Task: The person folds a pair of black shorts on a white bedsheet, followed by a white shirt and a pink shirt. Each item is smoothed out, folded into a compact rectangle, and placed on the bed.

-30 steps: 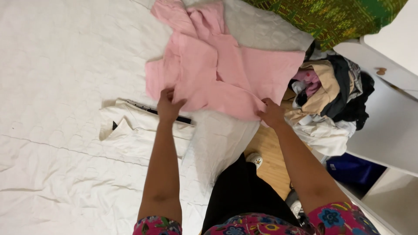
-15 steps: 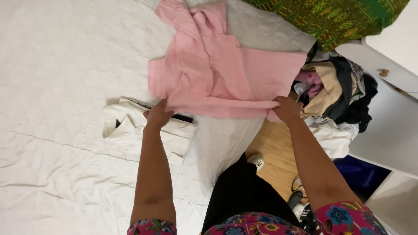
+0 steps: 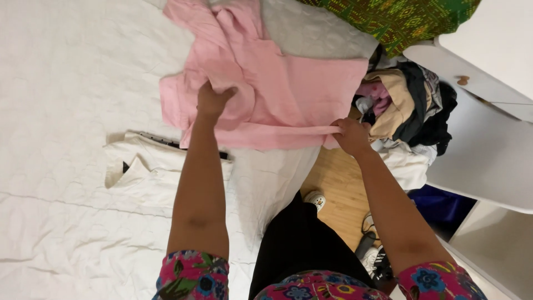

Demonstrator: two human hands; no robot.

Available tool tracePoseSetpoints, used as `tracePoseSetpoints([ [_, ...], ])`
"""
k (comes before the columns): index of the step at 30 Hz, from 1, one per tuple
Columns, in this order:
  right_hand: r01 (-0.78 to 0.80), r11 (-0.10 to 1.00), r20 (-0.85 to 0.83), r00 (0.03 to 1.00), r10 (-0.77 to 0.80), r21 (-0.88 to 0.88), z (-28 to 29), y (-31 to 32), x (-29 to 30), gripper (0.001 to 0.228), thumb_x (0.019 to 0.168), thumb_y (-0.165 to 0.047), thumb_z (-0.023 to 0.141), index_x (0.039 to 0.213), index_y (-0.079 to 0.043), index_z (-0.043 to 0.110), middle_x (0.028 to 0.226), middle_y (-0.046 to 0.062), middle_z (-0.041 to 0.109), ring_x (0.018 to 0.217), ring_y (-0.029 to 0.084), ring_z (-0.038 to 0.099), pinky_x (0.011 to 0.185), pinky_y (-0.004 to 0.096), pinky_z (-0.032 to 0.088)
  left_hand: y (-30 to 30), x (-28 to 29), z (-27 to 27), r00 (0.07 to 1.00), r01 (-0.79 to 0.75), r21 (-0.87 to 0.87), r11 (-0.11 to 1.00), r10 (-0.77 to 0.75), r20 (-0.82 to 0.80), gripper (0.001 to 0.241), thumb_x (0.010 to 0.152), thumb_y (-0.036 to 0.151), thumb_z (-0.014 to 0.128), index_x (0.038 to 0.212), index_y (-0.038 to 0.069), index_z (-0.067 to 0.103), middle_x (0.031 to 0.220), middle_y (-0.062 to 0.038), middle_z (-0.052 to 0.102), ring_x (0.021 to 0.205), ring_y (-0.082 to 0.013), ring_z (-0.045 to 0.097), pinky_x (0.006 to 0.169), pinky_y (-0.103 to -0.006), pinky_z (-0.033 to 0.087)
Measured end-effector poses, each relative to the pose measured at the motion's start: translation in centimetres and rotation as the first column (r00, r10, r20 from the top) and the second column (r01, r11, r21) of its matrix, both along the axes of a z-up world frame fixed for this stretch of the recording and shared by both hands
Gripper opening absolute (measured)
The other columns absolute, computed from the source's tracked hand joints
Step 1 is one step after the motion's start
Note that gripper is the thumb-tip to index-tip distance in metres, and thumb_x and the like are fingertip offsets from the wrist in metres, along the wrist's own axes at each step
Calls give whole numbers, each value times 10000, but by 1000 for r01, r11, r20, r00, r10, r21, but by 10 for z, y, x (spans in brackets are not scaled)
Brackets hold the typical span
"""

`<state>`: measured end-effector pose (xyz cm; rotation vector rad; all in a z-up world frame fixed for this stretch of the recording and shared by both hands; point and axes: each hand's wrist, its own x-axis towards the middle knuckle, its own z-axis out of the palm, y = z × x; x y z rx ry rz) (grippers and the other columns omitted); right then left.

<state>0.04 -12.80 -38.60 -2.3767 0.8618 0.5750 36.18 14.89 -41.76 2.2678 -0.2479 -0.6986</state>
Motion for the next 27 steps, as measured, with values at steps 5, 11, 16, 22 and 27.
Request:
tracePoseSetpoints([
  [5, -20, 997, 77, 997, 26, -81, -9, 3, 1, 155, 875, -231, 730, 1026, -231, 764, 963, 31, 705, 1006, 271, 663, 882, 517, 369, -9, 33, 87, 939, -192, -424, 885, 40, -341, 446, 814, 144, 795, 1212, -28, 691, 1041, -121, 742, 880, -265, 685, 773, -420, 530],
  [11, 99, 987, 170, 982, -77, -129, -13, 10, 11, 323, 832, -242, 798, 1140, -180, 727, 1043, 60, 692, 1058, 307, 629, 920, 568, 340, -47, 0, 121, 895, -292, 48, 955, 256, 365, 692, 767, 295, 831, 1370, 50, 597, 1333, -205, 585, 1167, -396, 540, 936, -582, 413],
  [16, 77, 975, 42, 997, -70, -207, -28, 16, -19, 422, 734, -229, 843, 1134, -162, 723, 1132, 96, 668, 1107, 336, 592, 886, 629, 313, -70, -152, 21, 872, 149, -16, 989, -123, 474, 543, 861, 225, 706, 1375, 150, 545, 1427, -112, 569, 1325, -358, 510, 1095, -530, 376],
  [22, 111, 983, -10, 993, -113, -146, -13, -15, -38, 393, 779, -269, 832, 1152, -186, 739, 1125, 54, 718, 1142, 300, 611, 998, 644, 288, -121, -235, 41, 828, 561, -76, 825, -559, 38, 677, 744, 102, 676, 1407, 138, 541, 1431, -154, 520, 1196, -391, 553, 966, -497, 472],
  [27, 103, 994, -269, 957, -105, -23, -4, -58, -61, 356, 841, -390, 819, 1124, -183, 759, 1054, 86, 756, 1086, 283, 659, 1022, 565, 392, -112, -236, 9, 882, 470, 136, 872, -467, -56, 522, 887, 82, 647, 1394, 192, 591, 1403, -156, 560, 1207, -370, 611, 962, -478, 524],
])
